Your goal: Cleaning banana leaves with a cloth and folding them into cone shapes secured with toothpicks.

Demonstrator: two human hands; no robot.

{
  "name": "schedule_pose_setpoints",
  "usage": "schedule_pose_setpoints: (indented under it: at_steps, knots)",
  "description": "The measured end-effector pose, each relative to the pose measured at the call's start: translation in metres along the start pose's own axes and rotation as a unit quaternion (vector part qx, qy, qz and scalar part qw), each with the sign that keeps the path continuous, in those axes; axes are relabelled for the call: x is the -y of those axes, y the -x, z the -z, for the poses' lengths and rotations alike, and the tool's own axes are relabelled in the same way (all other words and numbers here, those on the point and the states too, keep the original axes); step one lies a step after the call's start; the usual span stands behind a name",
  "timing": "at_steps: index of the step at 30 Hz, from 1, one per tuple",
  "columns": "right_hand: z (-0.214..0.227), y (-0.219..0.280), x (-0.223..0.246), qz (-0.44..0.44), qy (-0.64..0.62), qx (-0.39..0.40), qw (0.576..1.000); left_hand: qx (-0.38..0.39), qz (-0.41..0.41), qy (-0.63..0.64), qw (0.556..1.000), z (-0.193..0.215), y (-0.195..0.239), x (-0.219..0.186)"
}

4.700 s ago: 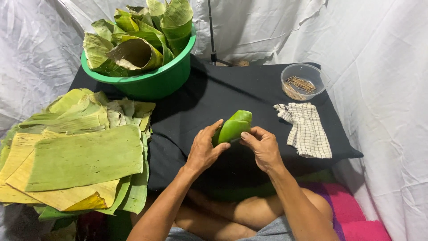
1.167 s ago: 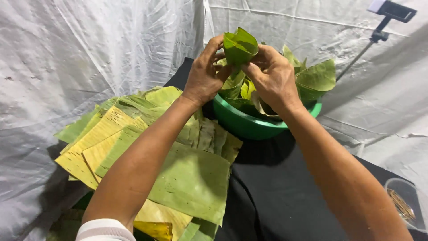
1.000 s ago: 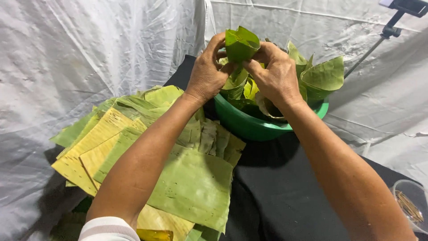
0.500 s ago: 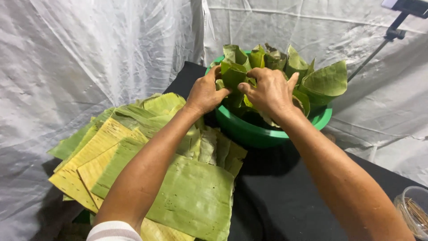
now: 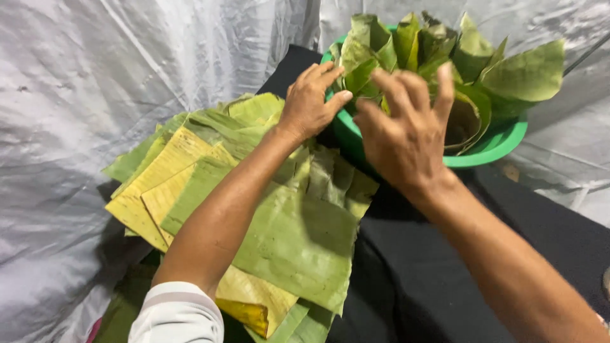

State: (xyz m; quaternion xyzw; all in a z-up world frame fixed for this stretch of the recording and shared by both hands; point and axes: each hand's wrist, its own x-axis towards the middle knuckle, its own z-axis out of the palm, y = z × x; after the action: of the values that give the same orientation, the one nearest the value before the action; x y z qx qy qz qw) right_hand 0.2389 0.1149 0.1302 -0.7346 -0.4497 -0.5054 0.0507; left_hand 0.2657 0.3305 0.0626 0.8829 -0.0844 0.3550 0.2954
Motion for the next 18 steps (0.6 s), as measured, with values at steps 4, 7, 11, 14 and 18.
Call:
schedule_pose_setpoints:
  at_steps: [4,7,11,14,18]
  knots:
    - [0.029,0.040,0.048,-0.068,-0.109,0.031,0.991,-0.019,-0.059,0.022,0.998,0.013,0.036,0.036]
    - [0.040,0.069,0.075,-0.235,-0.294,0.109,0.920,0.047,-0.014,-0.010,0.999,0.049,0.075,0.042]
    - [0.056,0.085,0.092,-0.401,-0.356,0.240,0.809,0.135,0.051,-0.160,0.976,0.104,0.114,0.043]
    - [0.063,0.099,0.100,-0.468,-0.366,0.319,0.739,0.183,0.162,-0.259,0.934,0.143,0.144,0.053]
    - [0.073,0.105,0.119,-0.643,-0.449,0.281,0.553,0.269,0.346,-0.244,0.865,0.189,0.159,0.010]
